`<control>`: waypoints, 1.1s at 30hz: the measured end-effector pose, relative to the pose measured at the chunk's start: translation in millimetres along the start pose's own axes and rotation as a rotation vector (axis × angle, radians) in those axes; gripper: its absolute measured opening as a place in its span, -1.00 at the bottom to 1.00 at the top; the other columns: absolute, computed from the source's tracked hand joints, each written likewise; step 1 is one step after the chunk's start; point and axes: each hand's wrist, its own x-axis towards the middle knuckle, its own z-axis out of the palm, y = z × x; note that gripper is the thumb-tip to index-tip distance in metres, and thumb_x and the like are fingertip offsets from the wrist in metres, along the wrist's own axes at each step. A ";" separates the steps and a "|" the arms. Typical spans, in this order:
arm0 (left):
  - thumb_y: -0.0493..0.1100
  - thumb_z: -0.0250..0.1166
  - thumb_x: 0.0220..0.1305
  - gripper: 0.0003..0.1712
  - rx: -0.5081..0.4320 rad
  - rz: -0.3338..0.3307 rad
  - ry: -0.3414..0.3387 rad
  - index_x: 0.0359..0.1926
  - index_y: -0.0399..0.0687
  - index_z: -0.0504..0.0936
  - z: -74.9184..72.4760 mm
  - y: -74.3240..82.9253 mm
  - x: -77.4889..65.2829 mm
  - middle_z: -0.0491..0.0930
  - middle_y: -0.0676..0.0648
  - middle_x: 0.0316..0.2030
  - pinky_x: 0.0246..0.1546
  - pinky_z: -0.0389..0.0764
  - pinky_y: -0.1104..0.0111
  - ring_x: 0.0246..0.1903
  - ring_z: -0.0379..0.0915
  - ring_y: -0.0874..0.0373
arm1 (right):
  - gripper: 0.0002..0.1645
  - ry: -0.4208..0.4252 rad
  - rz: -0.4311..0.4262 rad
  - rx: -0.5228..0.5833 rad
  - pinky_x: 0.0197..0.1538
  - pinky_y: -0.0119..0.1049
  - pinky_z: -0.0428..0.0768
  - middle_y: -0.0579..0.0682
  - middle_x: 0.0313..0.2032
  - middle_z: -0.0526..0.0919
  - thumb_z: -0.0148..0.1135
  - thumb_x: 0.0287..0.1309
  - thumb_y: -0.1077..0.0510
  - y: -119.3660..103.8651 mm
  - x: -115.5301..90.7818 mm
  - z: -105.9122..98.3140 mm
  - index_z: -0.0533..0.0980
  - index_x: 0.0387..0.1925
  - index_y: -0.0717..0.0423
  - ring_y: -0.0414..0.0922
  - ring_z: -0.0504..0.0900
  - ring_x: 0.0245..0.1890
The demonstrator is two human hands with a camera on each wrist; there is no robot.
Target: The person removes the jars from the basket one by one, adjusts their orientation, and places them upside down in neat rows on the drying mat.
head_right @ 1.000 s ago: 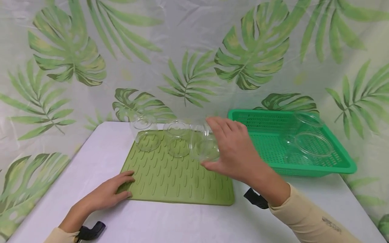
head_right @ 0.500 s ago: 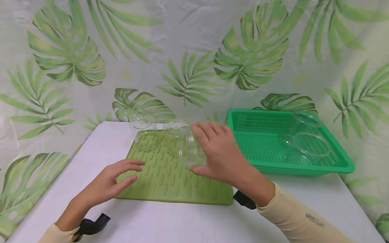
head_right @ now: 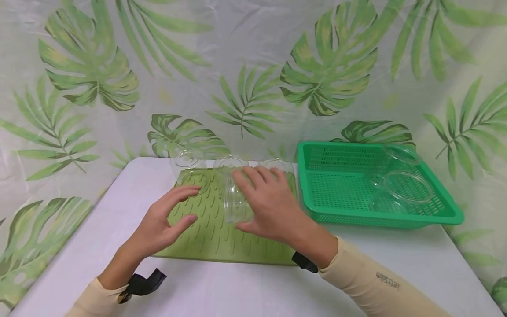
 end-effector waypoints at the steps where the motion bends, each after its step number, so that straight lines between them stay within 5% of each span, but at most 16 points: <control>1: -0.26 0.42 0.18 -0.36 -0.009 -0.012 -0.002 0.29 -0.13 0.45 1.8 2.1 2.2 0.49 -0.14 0.28 0.28 0.49 0.03 0.32 0.39 -0.05 | 0.33 0.003 -0.003 -0.010 0.13 0.08 0.48 0.11 0.20 0.53 0.61 -0.51 -0.46 -1.7 0.9 1.9 0.34 0.32 0.07 0.10 0.51 0.16; 7: -0.07 0.46 0.18 -0.08 -0.072 -0.120 -0.063 0.48 -0.04 0.20 14.6 10.1 14.6 0.27 -0.13 0.44 0.34 0.40 -0.11 0.42 0.23 -0.08 | 0.34 0.034 -0.038 -0.055 0.12 0.10 0.53 0.09 0.18 0.54 0.62 -0.57 -0.48 -10.8 5.4 10.1 0.36 0.31 0.03 0.11 0.54 0.13; 16: -0.17 0.54 0.05 0.18 -0.265 -0.133 -0.114 0.55 0.04 -0.01 28.5 10.9 23.0 0.09 -0.10 0.50 0.27 0.53 -0.01 0.44 0.14 -0.11 | 0.32 0.078 -0.018 -0.076 0.11 0.10 0.53 0.10 0.16 0.56 0.59 -0.54 -0.52 -19.1 8.3 13.1 0.39 0.29 0.04 0.12 0.55 0.12; 27: -0.24 0.55 0.00 0.12 -0.270 -0.142 -0.064 0.51 0.01 0.09 34.5 15.0 30.1 0.19 -0.11 0.44 0.19 0.62 0.12 0.40 0.22 -0.09 | 0.17 0.071 0.003 -0.089 0.12 0.10 0.50 0.12 0.18 0.55 0.46 -0.26 -0.50 -22.3 6.7 13.5 0.38 0.31 0.04 0.12 0.53 0.14; 33: -0.20 0.56 0.00 0.10 -0.265 -0.143 -0.071 0.49 0.03 0.13 34.2 14.7 28.0 0.22 -0.11 0.41 0.18 0.63 0.14 0.38 0.25 -0.05 | 0.26 0.017 0.021 -0.050 0.16 0.12 0.49 0.10 0.23 0.51 0.53 -0.38 -0.49 -19.0 2.5 13.4 0.33 0.36 -0.04 0.12 0.50 0.18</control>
